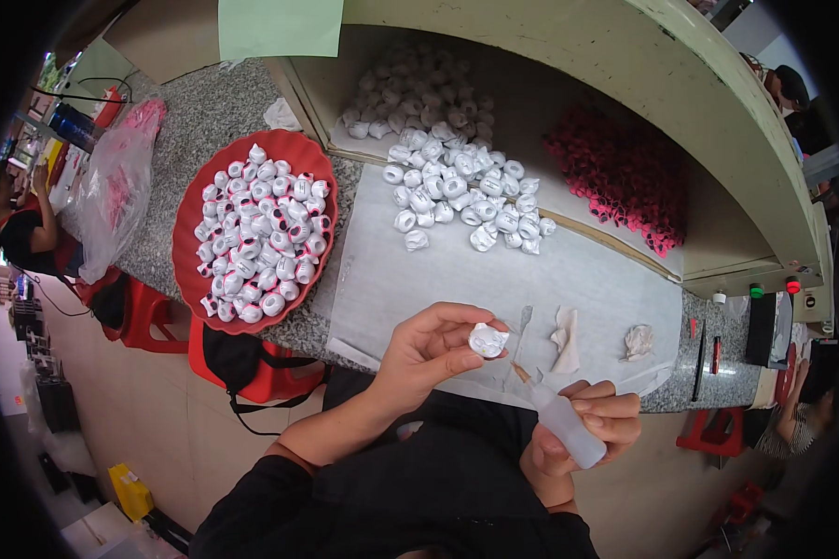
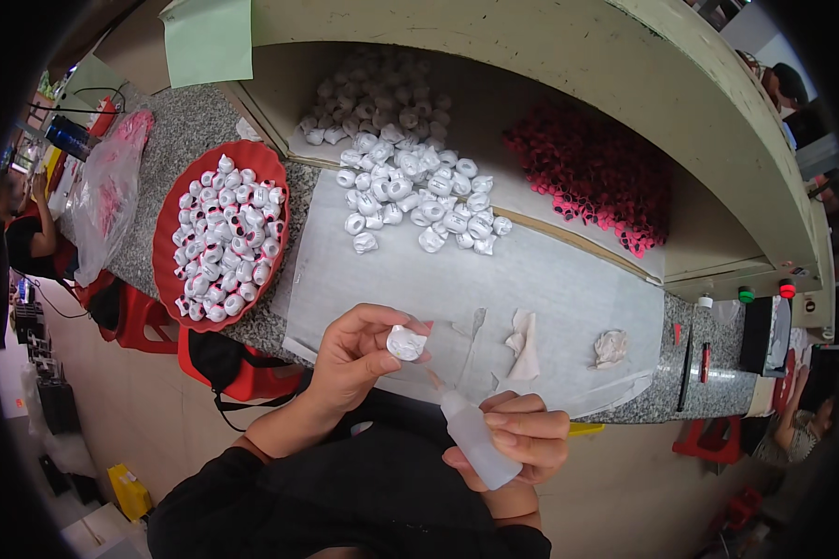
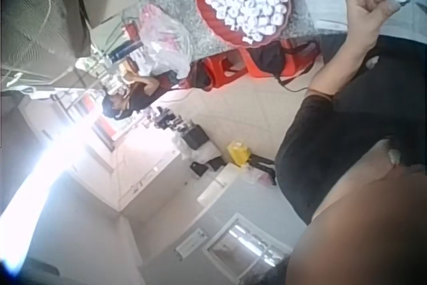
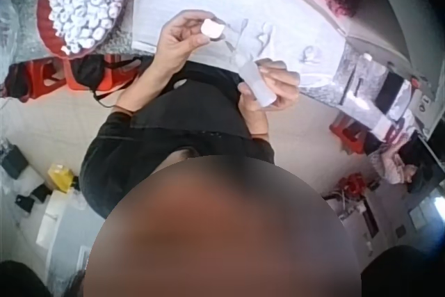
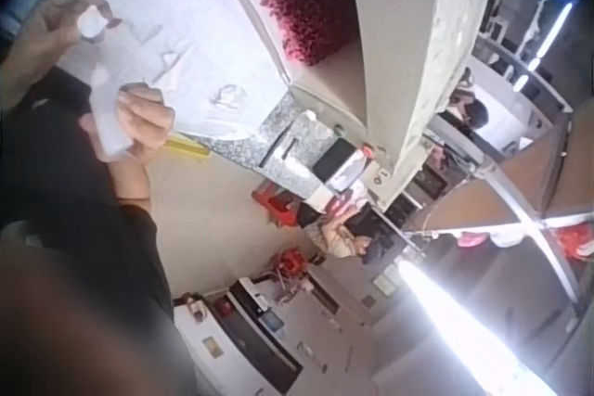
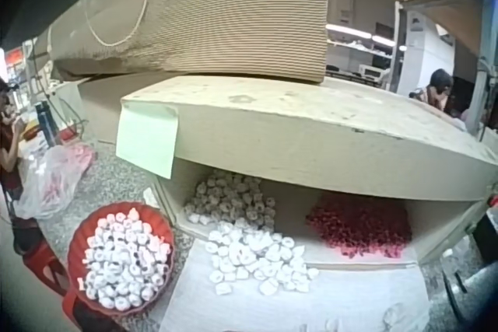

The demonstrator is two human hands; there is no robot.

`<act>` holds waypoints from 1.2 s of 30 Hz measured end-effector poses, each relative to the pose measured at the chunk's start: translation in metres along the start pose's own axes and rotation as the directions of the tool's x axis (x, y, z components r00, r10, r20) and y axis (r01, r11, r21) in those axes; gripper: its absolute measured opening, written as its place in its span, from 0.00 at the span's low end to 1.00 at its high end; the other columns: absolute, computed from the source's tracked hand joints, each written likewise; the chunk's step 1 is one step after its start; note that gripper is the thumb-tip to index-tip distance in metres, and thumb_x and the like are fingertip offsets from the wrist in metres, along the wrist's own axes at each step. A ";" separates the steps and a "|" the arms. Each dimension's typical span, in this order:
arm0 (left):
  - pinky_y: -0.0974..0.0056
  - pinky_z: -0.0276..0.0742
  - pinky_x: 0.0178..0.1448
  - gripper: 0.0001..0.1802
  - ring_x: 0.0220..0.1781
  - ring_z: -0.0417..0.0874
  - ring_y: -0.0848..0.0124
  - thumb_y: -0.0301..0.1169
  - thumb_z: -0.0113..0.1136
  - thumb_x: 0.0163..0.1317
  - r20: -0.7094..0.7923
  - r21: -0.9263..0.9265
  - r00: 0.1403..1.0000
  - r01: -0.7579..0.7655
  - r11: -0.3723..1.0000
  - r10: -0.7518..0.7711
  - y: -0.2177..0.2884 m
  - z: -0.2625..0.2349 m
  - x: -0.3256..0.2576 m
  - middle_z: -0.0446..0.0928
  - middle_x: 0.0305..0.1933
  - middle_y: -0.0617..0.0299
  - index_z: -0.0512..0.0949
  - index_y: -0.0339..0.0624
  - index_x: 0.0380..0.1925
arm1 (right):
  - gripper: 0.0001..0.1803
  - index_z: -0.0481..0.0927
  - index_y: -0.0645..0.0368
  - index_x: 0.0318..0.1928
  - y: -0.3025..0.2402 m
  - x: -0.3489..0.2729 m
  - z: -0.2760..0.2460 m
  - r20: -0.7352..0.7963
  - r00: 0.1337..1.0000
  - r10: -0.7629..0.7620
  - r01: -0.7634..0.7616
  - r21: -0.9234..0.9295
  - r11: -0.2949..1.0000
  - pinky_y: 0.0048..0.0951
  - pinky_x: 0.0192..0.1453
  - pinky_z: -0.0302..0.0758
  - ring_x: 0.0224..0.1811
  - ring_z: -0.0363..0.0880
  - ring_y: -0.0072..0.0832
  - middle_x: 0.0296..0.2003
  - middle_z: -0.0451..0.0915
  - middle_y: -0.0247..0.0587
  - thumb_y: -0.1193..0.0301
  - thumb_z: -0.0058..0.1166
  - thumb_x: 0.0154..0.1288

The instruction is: Assembling small white pottery parts by applying adhesive from a squeeze bottle.

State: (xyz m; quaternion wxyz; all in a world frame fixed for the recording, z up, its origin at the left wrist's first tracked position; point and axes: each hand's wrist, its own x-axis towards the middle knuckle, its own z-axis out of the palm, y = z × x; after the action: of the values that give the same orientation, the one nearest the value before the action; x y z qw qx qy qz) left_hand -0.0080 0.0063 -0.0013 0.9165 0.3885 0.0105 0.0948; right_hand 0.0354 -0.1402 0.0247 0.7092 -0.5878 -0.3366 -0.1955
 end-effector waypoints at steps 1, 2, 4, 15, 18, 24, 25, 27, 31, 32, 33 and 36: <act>0.57 0.71 0.50 0.17 0.51 0.69 0.63 0.21 0.54 0.50 -0.001 0.001 1.000 0.000 1.000 0.000 0.000 0.000 0.000 0.70 0.43 0.53 0.66 0.35 0.42 | 0.23 0.61 0.58 0.30 0.000 0.000 0.000 0.003 1.000 0.002 -0.002 0.004 1.000 0.15 0.17 0.59 0.21 0.59 0.21 0.27 0.59 0.36 0.61 0.61 0.43; 0.57 0.71 0.50 0.17 0.51 0.69 0.63 0.21 0.54 0.49 -0.004 0.000 1.000 0.021 1.000 -0.021 0.000 0.000 -0.001 0.70 0.43 0.53 0.66 0.35 0.42 | 0.23 0.61 0.58 0.30 -0.001 0.000 -0.003 0.003 1.000 0.002 -0.002 0.005 1.000 0.15 0.17 0.59 0.21 0.59 0.21 0.27 0.59 0.36 0.61 0.61 0.43; 0.56 0.70 0.50 0.17 0.51 0.69 0.63 0.21 0.54 0.49 -0.008 -0.001 0.999 0.043 0.999 -0.043 0.000 0.000 -0.001 0.70 0.43 0.53 0.66 0.35 0.42 | 0.27 0.63 0.55 0.33 -0.004 0.001 -0.009 0.106 0.993 0.060 -0.069 0.084 0.994 0.22 0.23 0.69 0.23 0.65 0.24 0.31 0.64 0.36 0.75 0.67 0.33; 0.57 0.70 0.51 0.18 0.48 0.71 0.66 0.19 0.53 0.49 -0.006 0.013 0.999 0.052 0.999 -0.052 -0.002 0.002 -0.001 0.70 0.43 0.51 0.66 0.35 0.42 | 0.23 0.60 0.59 0.30 -0.002 -0.001 0.001 0.018 1.000 0.010 -0.010 -0.002 1.000 0.16 0.16 0.60 0.20 0.59 0.20 0.27 0.60 0.37 0.62 0.61 0.43; 0.58 0.70 0.51 0.18 0.47 0.72 0.66 0.19 0.53 0.49 -0.003 0.028 0.999 0.032 0.999 -0.032 -0.003 0.000 0.000 0.70 0.44 0.51 0.65 0.35 0.42 | 0.23 0.60 0.59 0.30 -0.002 -0.002 0.000 0.036 0.999 0.013 -0.013 0.004 1.000 0.16 0.16 0.60 0.20 0.59 0.20 0.27 0.60 0.37 0.62 0.61 0.43; 0.59 0.70 0.51 0.18 0.47 0.72 0.66 0.19 0.53 0.48 -0.003 0.042 1.000 0.013 0.999 -0.013 -0.003 0.000 -0.001 0.70 0.44 0.51 0.66 0.34 0.42 | 0.23 0.61 0.58 0.29 -0.001 -0.002 0.000 0.012 1.000 0.007 -0.007 0.018 1.000 0.15 0.17 0.60 0.20 0.59 0.20 0.27 0.60 0.37 0.62 0.62 0.42; 0.59 0.70 0.51 0.18 0.47 0.72 0.66 0.19 0.53 0.48 -0.004 0.041 1.000 0.014 0.999 -0.014 -0.003 0.000 -0.001 0.70 0.44 0.51 0.66 0.34 0.42 | 0.23 0.61 0.58 0.29 -0.002 -0.003 0.000 0.003 1.000 0.001 -0.001 0.006 1.000 0.15 0.17 0.59 0.20 0.59 0.20 0.27 0.60 0.37 0.62 0.62 0.42; 0.59 0.70 0.51 0.18 0.47 0.72 0.66 0.19 0.53 0.48 -0.011 0.052 0.999 0.033 0.998 -0.033 -0.001 0.001 -0.002 0.69 0.44 0.51 0.66 0.34 0.42 | 0.24 0.62 0.57 0.31 -0.004 -0.002 -0.005 0.046 0.998 0.037 -0.039 0.043 0.998 0.18 0.20 0.64 0.21 0.62 0.21 0.29 0.62 0.36 0.68 0.65 0.38; 0.59 0.70 0.51 0.18 0.47 0.72 0.66 0.19 0.53 0.48 -0.011 0.055 1.000 -0.014 0.998 0.014 -0.003 -0.001 -0.002 0.69 0.44 0.51 0.66 0.34 0.41 | 0.26 0.63 0.55 0.33 -0.001 0.000 -0.005 0.070 0.996 0.053 -0.058 0.075 0.995 0.20 0.24 0.69 0.22 0.65 0.22 0.31 0.64 0.35 0.74 0.67 0.34; 0.59 0.70 0.51 0.18 0.47 0.72 0.66 0.18 0.53 0.48 -0.012 0.059 1.000 -0.010 0.998 0.010 -0.002 -0.001 -0.001 0.69 0.44 0.51 0.66 0.34 0.41 | 0.26 0.63 0.55 0.33 -0.002 0.000 -0.005 0.071 0.996 0.054 -0.059 0.074 0.995 0.20 0.24 0.69 0.22 0.65 0.22 0.31 0.64 0.35 0.74 0.67 0.34; 0.59 0.70 0.51 0.17 0.47 0.72 0.66 0.18 0.53 0.48 -0.013 0.063 1.000 -0.006 0.998 0.007 -0.002 -0.002 -0.001 0.69 0.44 0.52 0.66 0.34 0.41 | 0.26 0.64 0.55 0.33 -0.004 0.000 -0.006 0.075 0.995 0.061 -0.067 0.082 0.994 0.20 0.24 0.69 0.22 0.65 0.22 0.31 0.64 0.35 0.74 0.67 0.34; 0.60 0.70 0.51 0.17 0.47 0.72 0.66 0.18 0.53 0.48 -0.019 0.053 1.000 -0.014 0.998 0.015 -0.003 -0.001 -0.001 0.69 0.43 0.52 0.66 0.34 0.41 | 0.26 0.64 0.56 0.33 -0.001 0.000 -0.006 0.081 0.995 0.057 -0.064 0.083 0.994 0.20 0.23 0.69 0.22 0.65 0.23 0.30 0.64 0.35 0.74 0.67 0.34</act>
State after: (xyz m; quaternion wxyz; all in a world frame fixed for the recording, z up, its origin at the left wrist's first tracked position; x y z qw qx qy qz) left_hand -0.0088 0.0046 -0.0038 0.9050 0.4119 0.0191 0.1051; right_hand 0.0359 -0.1465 0.0251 0.7256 -0.5740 -0.3545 -0.1358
